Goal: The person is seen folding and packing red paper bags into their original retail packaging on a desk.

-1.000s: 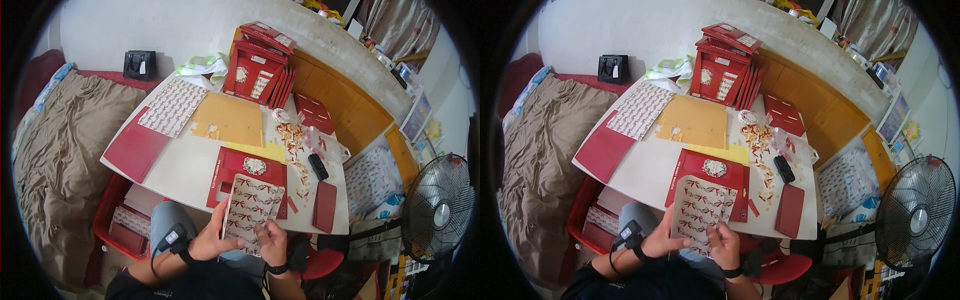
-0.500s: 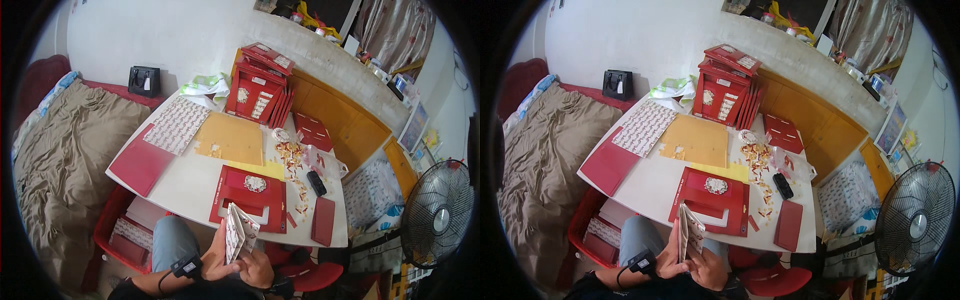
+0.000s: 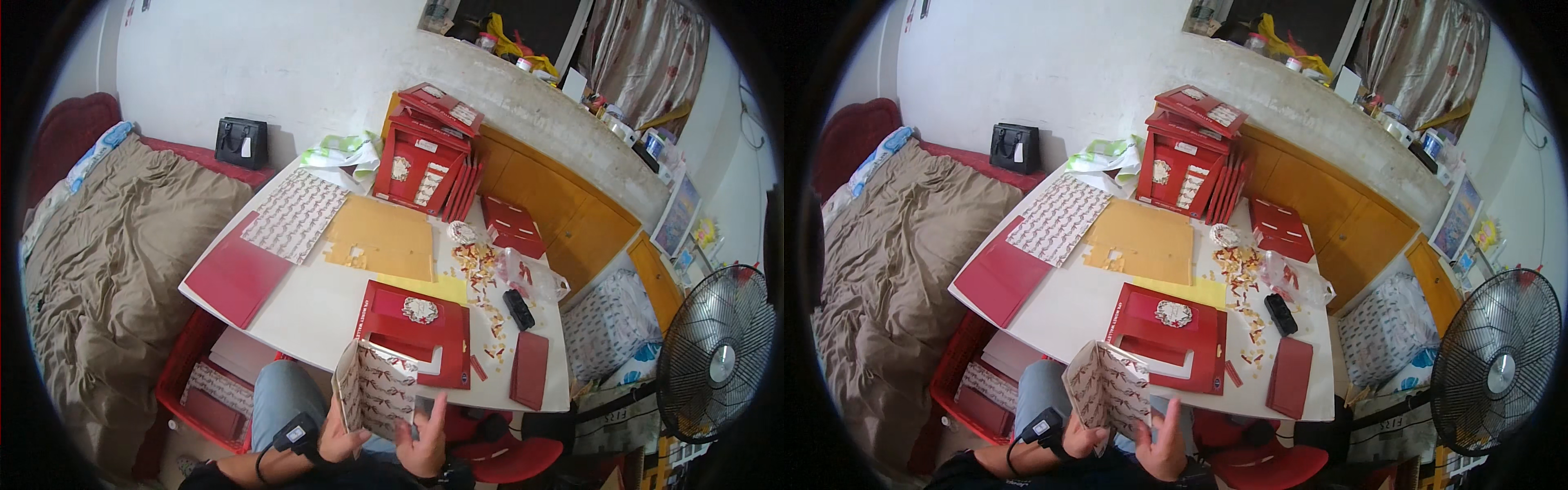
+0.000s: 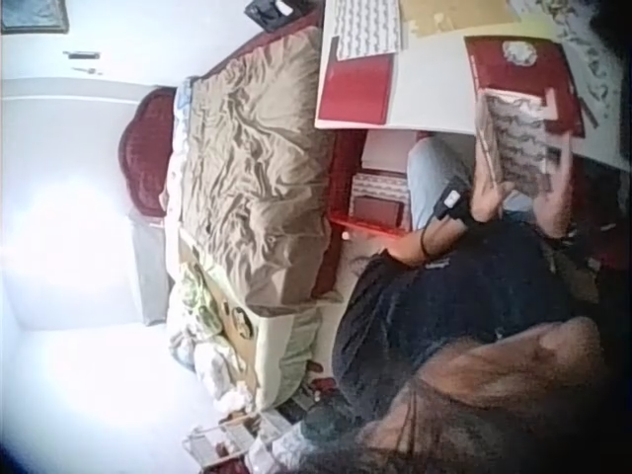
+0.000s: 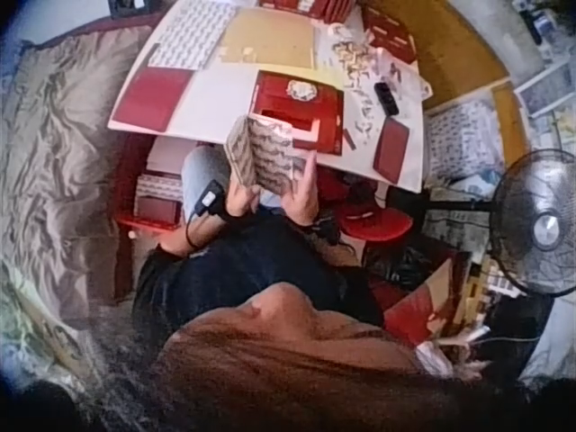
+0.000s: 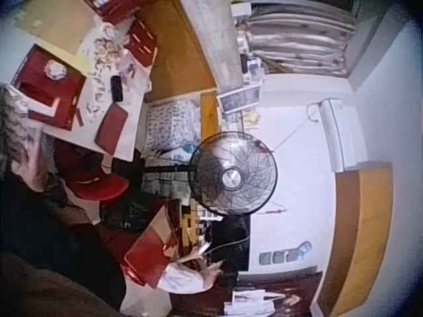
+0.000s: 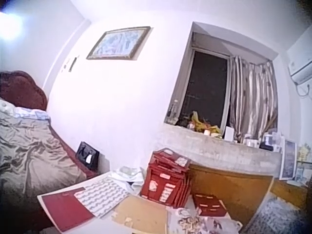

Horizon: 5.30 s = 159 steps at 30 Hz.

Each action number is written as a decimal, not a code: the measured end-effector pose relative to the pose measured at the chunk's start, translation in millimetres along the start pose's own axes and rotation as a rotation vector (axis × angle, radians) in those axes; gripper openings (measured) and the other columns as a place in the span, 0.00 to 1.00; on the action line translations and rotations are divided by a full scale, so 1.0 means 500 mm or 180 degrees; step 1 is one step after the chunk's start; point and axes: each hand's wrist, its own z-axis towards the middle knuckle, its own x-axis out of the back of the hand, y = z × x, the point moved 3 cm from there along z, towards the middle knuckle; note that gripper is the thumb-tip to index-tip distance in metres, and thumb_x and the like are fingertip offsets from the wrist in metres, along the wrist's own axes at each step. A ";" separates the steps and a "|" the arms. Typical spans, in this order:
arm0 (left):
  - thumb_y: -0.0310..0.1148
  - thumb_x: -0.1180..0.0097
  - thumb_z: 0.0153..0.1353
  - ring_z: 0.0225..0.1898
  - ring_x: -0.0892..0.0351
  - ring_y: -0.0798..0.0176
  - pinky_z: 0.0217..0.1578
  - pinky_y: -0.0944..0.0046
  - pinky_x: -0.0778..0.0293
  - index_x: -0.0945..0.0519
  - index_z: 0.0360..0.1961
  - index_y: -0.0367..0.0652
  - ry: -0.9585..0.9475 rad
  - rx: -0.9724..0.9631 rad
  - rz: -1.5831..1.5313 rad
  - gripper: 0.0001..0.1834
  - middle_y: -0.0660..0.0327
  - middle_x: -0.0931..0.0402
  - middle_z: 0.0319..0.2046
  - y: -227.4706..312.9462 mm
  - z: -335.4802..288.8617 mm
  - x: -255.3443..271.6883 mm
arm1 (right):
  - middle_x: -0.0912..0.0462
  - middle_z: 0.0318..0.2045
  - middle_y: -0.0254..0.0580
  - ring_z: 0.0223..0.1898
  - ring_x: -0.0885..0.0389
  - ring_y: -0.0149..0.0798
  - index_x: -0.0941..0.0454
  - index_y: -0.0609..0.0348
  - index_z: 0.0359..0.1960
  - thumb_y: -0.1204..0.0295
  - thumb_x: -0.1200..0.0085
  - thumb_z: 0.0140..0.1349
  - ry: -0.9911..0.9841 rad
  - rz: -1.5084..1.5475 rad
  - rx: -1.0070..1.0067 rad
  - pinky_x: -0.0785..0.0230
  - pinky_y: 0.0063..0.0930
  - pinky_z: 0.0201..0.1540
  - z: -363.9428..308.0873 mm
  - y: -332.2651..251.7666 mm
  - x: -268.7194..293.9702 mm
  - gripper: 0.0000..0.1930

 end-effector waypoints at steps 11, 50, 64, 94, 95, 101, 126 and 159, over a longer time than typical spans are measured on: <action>0.30 0.37 0.46 0.43 0.33 0.69 0.48 0.62 0.32 0.55 0.72 0.41 -0.0066 0.0594 0.0080 0.54 0.55 0.35 0.57 0.043 0.041 -0.005 | 0.24 0.53 0.46 0.53 0.24 0.37 0.35 0.67 0.61 0.79 0.58 0.63 0.0325 0.3505 -0.1753 0.33 0.28 0.56 0.043 0.056 0.002 0.23; 0.30 0.37 0.55 0.59 0.32 0.61 0.60 0.58 0.35 0.50 0.69 0.38 0.0103 0.0731 -0.0258 0.45 0.54 0.33 0.57 0.072 0.079 -0.055 | 0.23 0.53 0.44 0.51 0.22 0.37 0.36 0.64 0.61 0.74 0.49 0.66 -0.0945 0.4089 -0.2327 0.29 0.31 0.54 0.042 0.061 -0.013 0.22; 0.32 0.37 0.53 0.61 0.36 0.62 0.61 0.60 0.37 0.51 0.70 0.39 0.0212 0.0676 0.0004 0.47 0.55 0.38 0.60 0.037 0.059 -0.045 | 0.20 0.37 0.61 0.38 0.18 0.60 0.31 0.62 0.57 0.71 0.54 0.69 -0.0681 0.0391 -0.0741 0.28 0.40 0.38 0.053 -0.012 0.018 0.17; 0.35 0.40 0.52 0.60 0.31 0.55 0.59 0.55 0.34 0.47 0.68 0.36 -0.0194 0.1143 -0.0990 0.44 0.49 0.35 0.60 0.045 0.056 -0.054 | 0.26 0.43 0.36 0.40 0.25 0.25 0.36 0.63 0.63 0.77 0.54 0.69 -0.0330 0.2361 -0.1382 0.31 0.20 0.43 0.065 0.065 -0.009 0.21; 0.36 0.40 0.52 0.57 0.29 0.56 0.56 0.57 0.31 0.46 0.67 0.36 -0.0187 0.1127 -0.0972 0.44 0.50 0.34 0.59 0.047 0.057 -0.056 | 0.25 0.43 0.37 0.40 0.24 0.26 0.36 0.62 0.63 0.75 0.55 0.70 -0.0332 0.2610 -0.1507 0.30 0.21 0.43 0.065 0.068 -0.013 0.20; 0.40 0.33 0.49 0.47 0.25 0.59 0.44 0.60 0.27 0.42 0.65 0.38 -0.0283 0.1194 -0.0861 0.44 0.49 0.31 0.56 0.045 0.050 -0.041 | 0.21 0.36 0.39 0.25 0.27 0.29 0.31 0.63 0.58 0.65 0.53 0.69 -0.0596 0.5065 -0.2739 0.36 0.23 0.29 0.063 0.087 -0.009 0.20; 0.33 0.36 0.48 0.61 0.39 0.61 0.63 0.61 0.42 0.54 0.71 0.38 0.0215 0.0467 0.0448 0.53 0.56 0.39 0.60 0.026 0.051 -0.039 | 0.25 0.52 0.66 0.53 0.24 0.61 0.41 0.67 0.66 0.70 0.55 0.68 -0.0861 0.0659 -0.0169 0.31 0.39 0.53 0.075 -0.034 0.012 0.26; 0.31 0.39 0.45 0.39 0.33 0.69 0.40 0.68 0.31 0.42 0.65 0.42 0.0460 0.1272 0.0584 0.43 0.64 0.34 0.38 0.022 0.064 -0.062 | 0.16 0.41 0.51 0.44 0.20 0.54 0.18 0.62 0.41 0.70 0.41 0.57 0.0110 -0.2682 -0.0455 0.28 0.43 0.49 0.060 0.258 0.448 0.12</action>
